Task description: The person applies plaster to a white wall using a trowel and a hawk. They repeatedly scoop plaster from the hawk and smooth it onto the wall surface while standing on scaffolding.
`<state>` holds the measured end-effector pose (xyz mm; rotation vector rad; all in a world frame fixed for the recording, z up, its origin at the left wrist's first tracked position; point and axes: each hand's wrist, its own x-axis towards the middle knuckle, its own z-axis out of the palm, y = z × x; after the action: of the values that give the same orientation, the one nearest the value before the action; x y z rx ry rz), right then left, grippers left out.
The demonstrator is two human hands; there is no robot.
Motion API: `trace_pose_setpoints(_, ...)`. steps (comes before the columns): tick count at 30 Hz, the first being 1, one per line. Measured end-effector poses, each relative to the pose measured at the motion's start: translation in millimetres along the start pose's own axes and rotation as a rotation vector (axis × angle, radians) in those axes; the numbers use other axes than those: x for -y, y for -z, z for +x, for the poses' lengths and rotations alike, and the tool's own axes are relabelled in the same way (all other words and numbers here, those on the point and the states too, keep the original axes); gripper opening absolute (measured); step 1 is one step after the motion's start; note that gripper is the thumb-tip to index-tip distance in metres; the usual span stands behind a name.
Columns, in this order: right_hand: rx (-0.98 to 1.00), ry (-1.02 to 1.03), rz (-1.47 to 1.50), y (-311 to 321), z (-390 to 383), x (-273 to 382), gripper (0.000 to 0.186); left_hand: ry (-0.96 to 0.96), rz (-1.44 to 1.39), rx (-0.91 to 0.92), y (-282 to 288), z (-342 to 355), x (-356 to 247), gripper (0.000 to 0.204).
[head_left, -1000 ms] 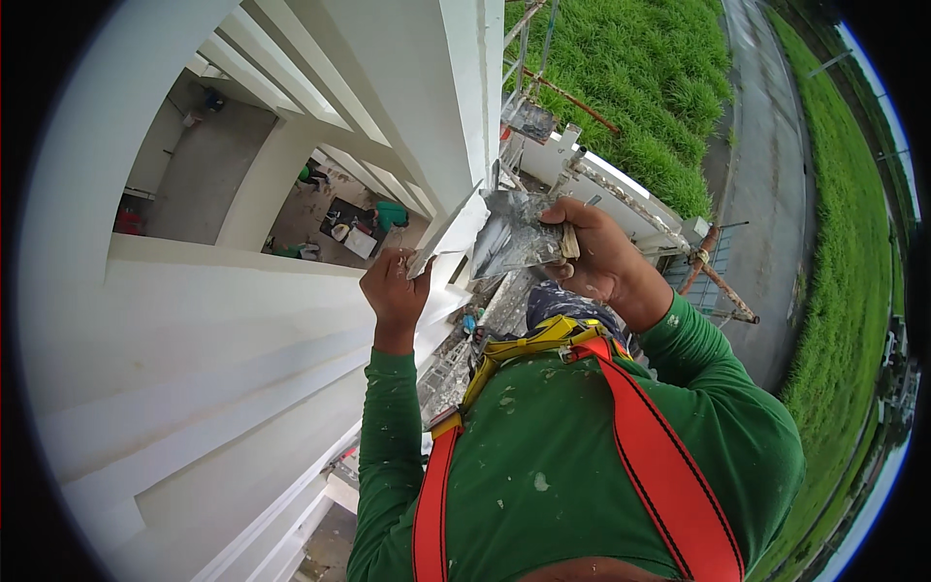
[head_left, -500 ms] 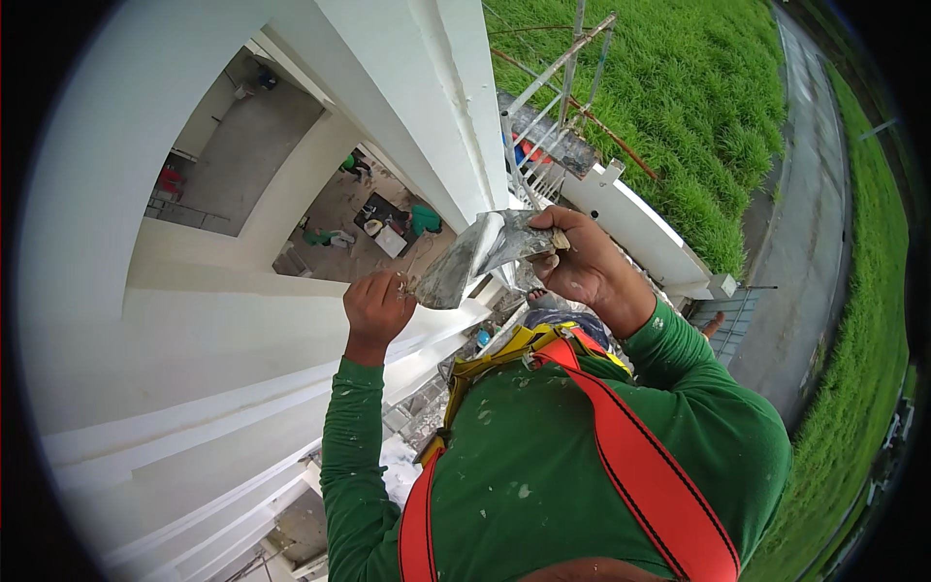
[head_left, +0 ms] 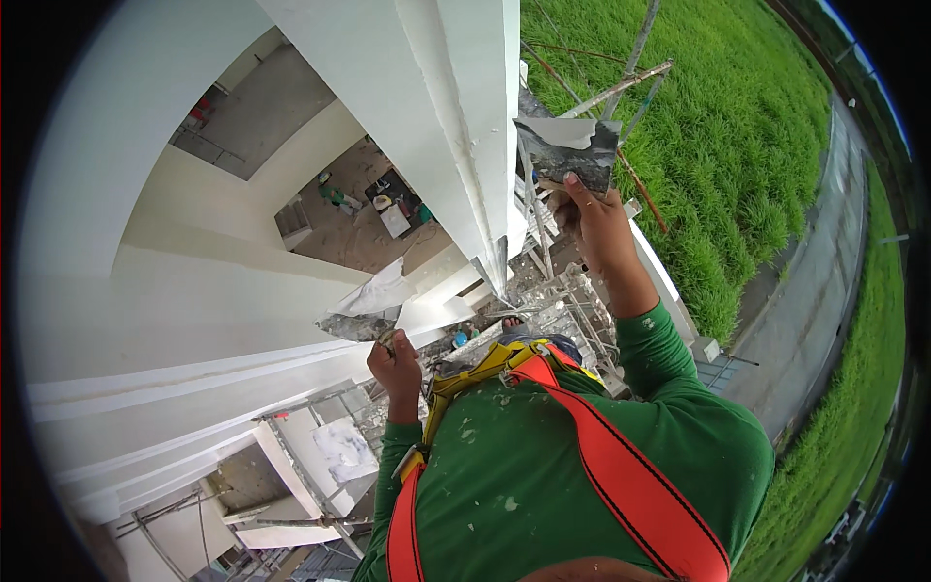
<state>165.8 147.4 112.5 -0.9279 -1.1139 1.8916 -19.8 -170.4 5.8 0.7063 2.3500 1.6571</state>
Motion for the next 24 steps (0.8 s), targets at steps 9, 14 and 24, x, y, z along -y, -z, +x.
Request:
trace_pose_setpoints(9, 0.166, 0.134, 0.453, 58, 46, 13, 0.043, 0.179, -0.273, -0.162, -15, -7, 3, 0.03)
trace_pose_setpoints(14, 0.143, 0.203, 0.587, 57, 73, 36, 0.049, 0.233, -0.339, -0.211, -21, -13, -2, 0.031)
trace_pose_setpoints(24, 0.076, 0.556, 0.101, 4, 130, 3, 0.054, 0.258, -0.156, -0.28, -21, -23, -2, 0.038)
